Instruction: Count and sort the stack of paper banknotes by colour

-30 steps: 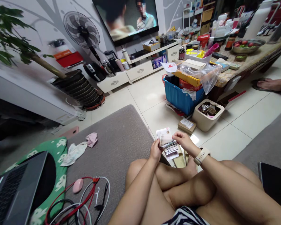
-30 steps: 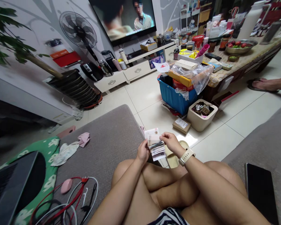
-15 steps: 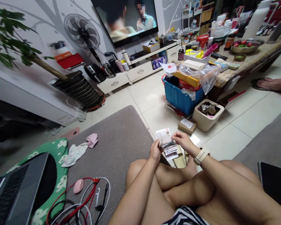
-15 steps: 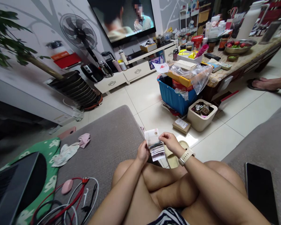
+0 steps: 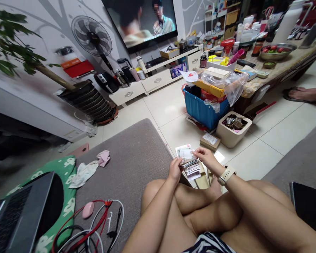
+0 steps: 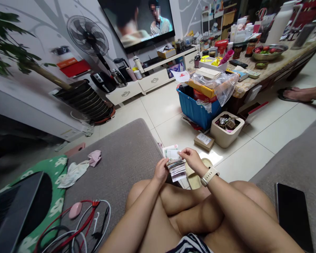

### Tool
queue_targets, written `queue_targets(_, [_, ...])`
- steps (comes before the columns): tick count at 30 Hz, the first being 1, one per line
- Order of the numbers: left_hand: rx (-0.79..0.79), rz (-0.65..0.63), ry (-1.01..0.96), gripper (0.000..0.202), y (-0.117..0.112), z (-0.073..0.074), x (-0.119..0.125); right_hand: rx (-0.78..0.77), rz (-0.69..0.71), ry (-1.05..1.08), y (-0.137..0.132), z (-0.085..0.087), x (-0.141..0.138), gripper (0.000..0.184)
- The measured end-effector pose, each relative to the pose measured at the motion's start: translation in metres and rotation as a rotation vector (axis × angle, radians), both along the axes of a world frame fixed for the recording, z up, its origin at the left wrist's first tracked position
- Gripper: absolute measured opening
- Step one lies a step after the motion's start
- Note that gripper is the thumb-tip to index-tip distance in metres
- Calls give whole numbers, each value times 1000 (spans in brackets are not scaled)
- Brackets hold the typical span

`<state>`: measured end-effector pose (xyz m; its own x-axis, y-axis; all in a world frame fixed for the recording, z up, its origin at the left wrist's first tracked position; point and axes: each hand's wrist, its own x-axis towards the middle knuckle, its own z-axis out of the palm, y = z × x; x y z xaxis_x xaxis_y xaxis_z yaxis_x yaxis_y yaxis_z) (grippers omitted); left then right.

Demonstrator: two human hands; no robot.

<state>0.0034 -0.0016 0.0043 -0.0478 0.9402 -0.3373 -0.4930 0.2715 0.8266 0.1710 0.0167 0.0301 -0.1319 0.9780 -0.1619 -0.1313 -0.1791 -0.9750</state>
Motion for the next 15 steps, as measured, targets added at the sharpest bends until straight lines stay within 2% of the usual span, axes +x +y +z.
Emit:
queue_targets(4, [3,-26,6,37,-2,3,1,-3,-74,-27,2,-8,1,36])
queue_targets(10, [8,-86,25,39,-3,0,0,-18,-34,-76,2,-9,1,31])
queue_targets(15, [24,27,19,27,1,-6,0,3,-30,-67,1,-4,1,29])
